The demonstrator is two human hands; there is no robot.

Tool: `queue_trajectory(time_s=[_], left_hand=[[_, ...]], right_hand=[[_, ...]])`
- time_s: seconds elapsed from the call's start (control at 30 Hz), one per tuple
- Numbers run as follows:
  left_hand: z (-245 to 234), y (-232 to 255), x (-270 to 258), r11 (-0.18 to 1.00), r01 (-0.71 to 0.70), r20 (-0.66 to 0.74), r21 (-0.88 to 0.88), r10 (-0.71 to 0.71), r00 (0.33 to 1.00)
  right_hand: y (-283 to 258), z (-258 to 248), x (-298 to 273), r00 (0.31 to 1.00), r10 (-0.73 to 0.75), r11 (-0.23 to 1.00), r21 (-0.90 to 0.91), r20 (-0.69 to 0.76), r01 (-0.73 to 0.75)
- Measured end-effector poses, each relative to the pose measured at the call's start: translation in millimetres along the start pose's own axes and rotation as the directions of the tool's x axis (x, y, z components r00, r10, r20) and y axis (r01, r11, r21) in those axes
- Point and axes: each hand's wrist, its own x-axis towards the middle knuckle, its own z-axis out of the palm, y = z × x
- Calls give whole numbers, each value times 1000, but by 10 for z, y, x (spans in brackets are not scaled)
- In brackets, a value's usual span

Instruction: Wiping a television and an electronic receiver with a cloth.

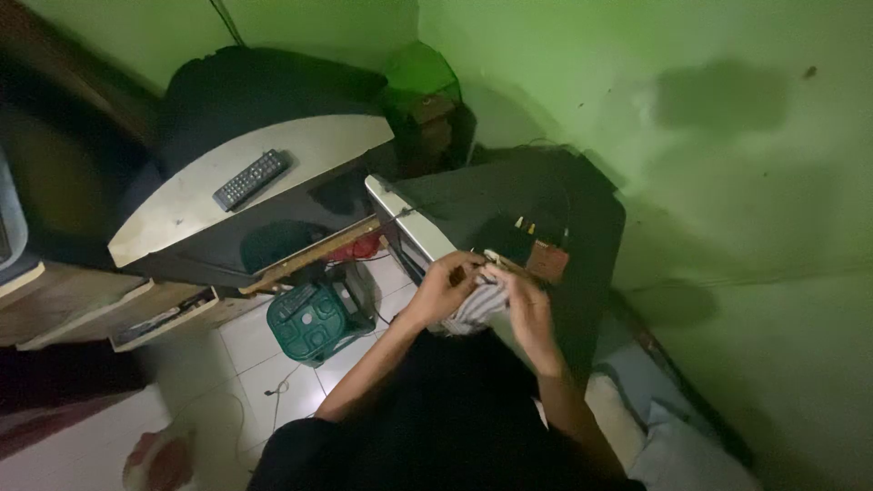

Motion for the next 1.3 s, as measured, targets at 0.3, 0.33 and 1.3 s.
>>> queue_trajectory(time_s=[0.3, 0.33, 1.3], left_hand=[[-68, 66, -13, 1000, -21, 35, -16, 22, 999], [-51, 1, -7, 998, -28, 14, -61, 29, 999], [-11, 305, 195, 895, -101, -202, -435, 13, 979]], right_hand=[[299, 3, 91, 995, -103, 995, -12, 2, 103], [315, -24, 96, 994, -104, 994, -45, -43, 102], [470, 1142, -187, 955, -172, 952, 207, -242, 224]])
